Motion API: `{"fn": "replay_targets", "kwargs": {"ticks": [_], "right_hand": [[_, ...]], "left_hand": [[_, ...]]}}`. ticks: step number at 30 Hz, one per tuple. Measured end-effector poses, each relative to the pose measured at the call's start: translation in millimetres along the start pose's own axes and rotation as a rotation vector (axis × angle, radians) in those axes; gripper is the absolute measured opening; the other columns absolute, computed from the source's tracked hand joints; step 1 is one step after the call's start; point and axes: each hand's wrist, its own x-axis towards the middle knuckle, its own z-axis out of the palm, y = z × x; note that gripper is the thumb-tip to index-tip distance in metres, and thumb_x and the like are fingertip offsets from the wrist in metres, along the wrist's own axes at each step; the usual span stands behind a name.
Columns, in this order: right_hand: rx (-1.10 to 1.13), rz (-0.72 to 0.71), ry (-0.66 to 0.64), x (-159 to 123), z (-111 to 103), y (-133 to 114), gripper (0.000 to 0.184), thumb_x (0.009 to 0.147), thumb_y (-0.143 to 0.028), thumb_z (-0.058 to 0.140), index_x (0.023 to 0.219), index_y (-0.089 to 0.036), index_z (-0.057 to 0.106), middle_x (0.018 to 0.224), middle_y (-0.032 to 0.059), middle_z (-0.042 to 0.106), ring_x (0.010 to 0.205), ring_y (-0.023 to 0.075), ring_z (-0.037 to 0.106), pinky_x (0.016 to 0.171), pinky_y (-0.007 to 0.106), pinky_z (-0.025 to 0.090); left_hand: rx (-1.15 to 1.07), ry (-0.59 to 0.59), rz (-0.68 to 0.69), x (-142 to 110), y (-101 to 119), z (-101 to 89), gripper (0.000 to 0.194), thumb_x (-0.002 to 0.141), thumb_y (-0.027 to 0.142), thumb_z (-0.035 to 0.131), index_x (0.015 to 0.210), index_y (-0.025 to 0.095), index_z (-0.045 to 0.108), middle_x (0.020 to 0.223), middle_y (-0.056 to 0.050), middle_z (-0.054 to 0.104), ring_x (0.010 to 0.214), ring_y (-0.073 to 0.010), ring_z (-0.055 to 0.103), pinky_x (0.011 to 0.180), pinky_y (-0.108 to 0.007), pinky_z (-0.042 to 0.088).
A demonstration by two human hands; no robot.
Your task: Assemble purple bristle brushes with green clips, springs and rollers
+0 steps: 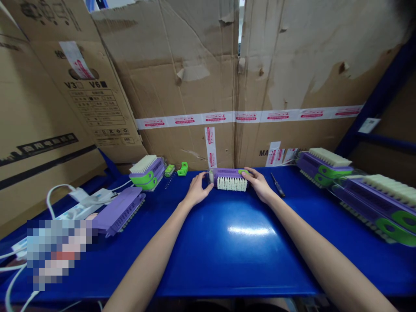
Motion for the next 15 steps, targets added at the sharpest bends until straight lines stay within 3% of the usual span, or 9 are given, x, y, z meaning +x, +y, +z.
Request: {"fn": "replay_targets", "kwargs": {"ticks": [4, 8, 11, 15], "right_hand": [[0.017, 0.006, 0.004, 0.4, 0.3, -0.1, 0.048, 0.064, -0.041, 0.075, 0.106, -0.024, 0.059, 0.096, 0.0035, 0.07, 0.102, 0.0243, 0.061, 0.094, 0.04, 0.045], [0.013, 0.009, 0.007, 0.4, 0.4, -0.4, 0.051, 0.064, -0.042, 0.074, 0.108, -0.023, 0.058, 0.097, 0.0042, 0.07, 0.102, 0.024, 0.062, 0.095, 0.039, 0.044], [0.011, 0.011, 0.005, 0.1, 0.7, -1.0, 0.053, 0.064, -0.042, 0.074, 0.11, -0.021, 0.057, 0.098, 0.0045, 0.07, 0.102, 0.0233, 0.062, 0.094, 0.038, 0.045], [0.012, 0.002, 0.01, -0.2, 1.5, -1.5, 0.053, 0.064, -0.042, 0.074, 0.109, -0.021, 0.057, 0.096, 0.0042, 0.07, 0.101, 0.0226, 0.062, 0.093, 0.036, 0.046]], "left_hand": [[0.114, 0.113, -0.037, 3.4, -5.9, -9.1, 0.04, 0.086, 0.042, 0.045, 0.118, 0.02, 0.054, 0.112, -0.011, 0.059, 0.108, -0.0254, 0.051, 0.096, -0.042, 0.036], [0.357, 0.21, -0.001, 5.2, -11.5, -23.7, 0.039, 0.091, 0.034, 0.033, 0.111, 0.02, 0.062, 0.112, -0.012, 0.06, 0.112, -0.0279, 0.048, 0.104, -0.049, 0.025], [0.483, 0.241, -0.008, 5.5, -16.8, -32.3, 0.039, 0.09, 0.029, 0.032, 0.116, 0.019, 0.06, 0.118, -0.013, 0.057, 0.118, -0.0281, 0.044, 0.107, -0.052, 0.017], [0.59, 0.215, -0.072, 4.7, -23.3, -37.4, 0.044, 0.087, 0.021, 0.03, 0.126, 0.016, 0.05, 0.12, -0.012, 0.057, 0.118, -0.0269, 0.043, 0.108, -0.053, 0.015]]}}
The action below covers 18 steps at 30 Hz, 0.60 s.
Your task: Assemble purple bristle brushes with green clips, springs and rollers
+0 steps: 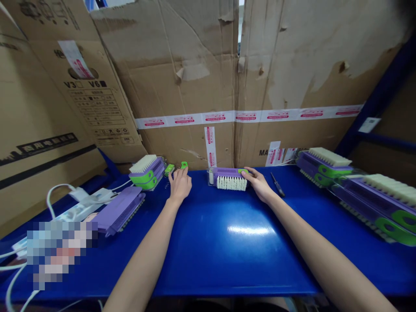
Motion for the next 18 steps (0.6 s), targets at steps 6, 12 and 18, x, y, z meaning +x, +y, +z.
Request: {"fn": "replay_targets", "kwargs": {"ticks": [6, 12, 18], "right_hand": [[-0.004, 0.003, 0.003, 0.3, 0.2, 0.7, 0.051, 0.065, -0.042, 0.074, 0.109, -0.021, 0.057, 0.097, 0.0042, 0.07, 0.101, 0.0223, 0.062, 0.093, 0.036, 0.046], [-0.011, 0.011, 0.007, -1.2, 0.5, -1.0, 0.051, 0.065, -0.042, 0.073, 0.109, -0.021, 0.057, 0.097, 0.0045, 0.07, 0.101, 0.0226, 0.062, 0.092, 0.036, 0.047], [-0.011, 0.011, 0.008, -0.7, 0.6, -0.5, 0.051, 0.066, -0.042, 0.073, 0.109, -0.021, 0.057, 0.099, 0.0048, 0.07, 0.101, 0.0226, 0.062, 0.093, 0.036, 0.046]], "left_hand": [[0.129, 0.049, -0.052, 0.7, -4.0, 0.1, 0.043, 0.086, 0.027, 0.036, 0.123, 0.013, 0.051, 0.121, -0.015, 0.054, 0.118, -0.0293, 0.042, 0.106, -0.05, 0.02], [0.233, 0.017, -0.17, 0.3, -7.2, 1.4, 0.046, 0.081, 0.027, 0.043, 0.125, 0.013, 0.048, 0.123, -0.018, 0.049, 0.117, -0.0324, 0.041, 0.103, -0.054, 0.021], [0.31, 0.004, -0.299, -1.3, -11.2, 2.9, 0.05, 0.079, 0.028, 0.045, 0.126, 0.012, 0.045, 0.117, -0.019, 0.05, 0.112, -0.0334, 0.043, 0.099, -0.053, 0.026]]}}
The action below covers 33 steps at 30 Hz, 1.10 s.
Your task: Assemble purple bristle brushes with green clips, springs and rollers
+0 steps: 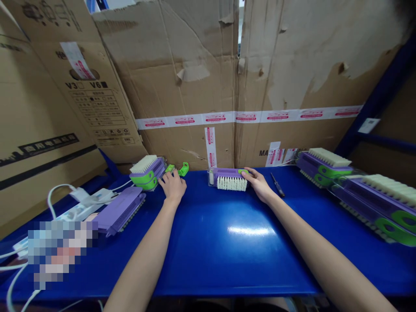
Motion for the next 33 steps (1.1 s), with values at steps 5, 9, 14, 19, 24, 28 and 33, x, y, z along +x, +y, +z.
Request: {"fn": "replay_targets", "kwargs": {"ticks": [5, 9, 14, 19, 24, 28, 33], "right_hand": [[0.001, -0.004, -0.003, 1.2, -0.8, 2.1, 0.049, 0.066, -0.041, 0.073, 0.108, -0.022, 0.057, 0.1, 0.0044, 0.07, 0.101, 0.0225, 0.062, 0.094, 0.037, 0.045], [0.01, -0.015, -0.015, 1.7, -1.3, 3.0, 0.049, 0.067, -0.041, 0.073, 0.109, -0.022, 0.057, 0.097, 0.0039, 0.07, 0.101, 0.0219, 0.063, 0.094, 0.036, 0.045], [0.019, -0.014, -0.02, 2.5, -2.0, 3.8, 0.05, 0.067, -0.041, 0.073, 0.11, -0.022, 0.056, 0.096, 0.0039, 0.07, 0.1, 0.0217, 0.063, 0.094, 0.036, 0.046], [0.007, -0.017, -0.015, 1.8, -1.4, 2.8, 0.05, 0.067, -0.041, 0.073, 0.109, -0.021, 0.057, 0.098, 0.0045, 0.07, 0.101, 0.022, 0.062, 0.095, 0.036, 0.045], [0.003, -0.021, -0.015, 1.0, -1.3, 2.3, 0.052, 0.066, -0.043, 0.073, 0.11, -0.021, 0.057, 0.097, 0.0044, 0.07, 0.102, 0.0227, 0.062, 0.096, 0.038, 0.045], [-0.003, -0.018, -0.015, 1.0, -1.3, 2.1, 0.052, 0.066, -0.043, 0.073, 0.11, -0.021, 0.057, 0.096, 0.004, 0.07, 0.101, 0.0223, 0.063, 0.095, 0.038, 0.046], [-0.015, -0.022, -0.008, 0.4, -0.7, 1.2, 0.052, 0.066, -0.044, 0.073, 0.11, -0.022, 0.057, 0.096, 0.0038, 0.071, 0.101, 0.0228, 0.062, 0.094, 0.038, 0.046]], "left_hand": [[0.016, -0.069, -0.046, -0.1, -1.8, 1.8, 0.05, 0.079, 0.028, 0.045, 0.126, 0.013, 0.045, 0.117, -0.019, 0.049, 0.111, -0.0342, 0.044, 0.095, -0.053, 0.03], [0.016, -0.107, -0.062, -0.6, -2.0, 1.9, 0.049, 0.079, 0.029, 0.045, 0.124, 0.012, 0.046, 0.115, -0.019, 0.05, 0.11, -0.0345, 0.045, 0.093, -0.053, 0.031], [0.015, -0.138, -0.086, -0.7, -1.3, 1.8, 0.046, 0.079, 0.03, 0.044, 0.12, 0.012, 0.048, 0.116, -0.02, 0.05, 0.11, -0.0343, 0.045, 0.092, -0.053, 0.032], [0.014, -0.166, -0.09, -0.5, -1.0, 1.3, 0.044, 0.079, 0.03, 0.041, 0.117, 0.01, 0.051, 0.115, -0.021, 0.052, 0.111, -0.0349, 0.045, 0.092, -0.055, 0.031], [0.008, -0.183, -0.088, -0.8, -0.6, -0.6, 0.044, 0.079, 0.029, 0.04, 0.117, 0.009, 0.05, 0.115, -0.022, 0.053, 0.111, -0.035, 0.046, 0.091, -0.055, 0.032], [0.008, -0.174, -0.083, -1.2, -0.2, -1.9, 0.043, 0.079, 0.028, 0.041, 0.116, 0.009, 0.051, 0.114, -0.021, 0.053, 0.11, -0.0352, 0.046, 0.089, -0.054, 0.034], [0.016, -0.158, -0.078, -1.2, -0.4, -3.4, 0.038, 0.08, 0.02, 0.038, 0.114, 0.01, 0.053, 0.111, -0.02, 0.054, 0.107, -0.0331, 0.048, 0.087, -0.051, 0.036]]}}
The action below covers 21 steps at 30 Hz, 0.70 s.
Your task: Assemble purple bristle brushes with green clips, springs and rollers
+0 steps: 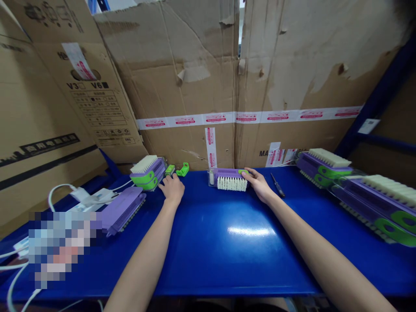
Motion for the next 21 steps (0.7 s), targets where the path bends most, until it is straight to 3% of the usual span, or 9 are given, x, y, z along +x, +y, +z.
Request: {"fn": "replay_targets", "kwargs": {"ticks": [21], "right_hand": [[0.0, 0.0, -0.003, 0.0, 0.2, -0.1, 0.052, 0.066, -0.043, 0.073, 0.11, -0.021, 0.057, 0.097, 0.0043, 0.07, 0.101, 0.0219, 0.062, 0.094, 0.036, 0.046]], "left_hand": [[-0.015, 0.001, -0.039, 2.5, -4.0, 1.9, 0.036, 0.079, 0.016, 0.038, 0.111, 0.009, 0.053, 0.108, -0.02, 0.057, 0.105, -0.0318, 0.05, 0.083, -0.047, 0.039]]}}
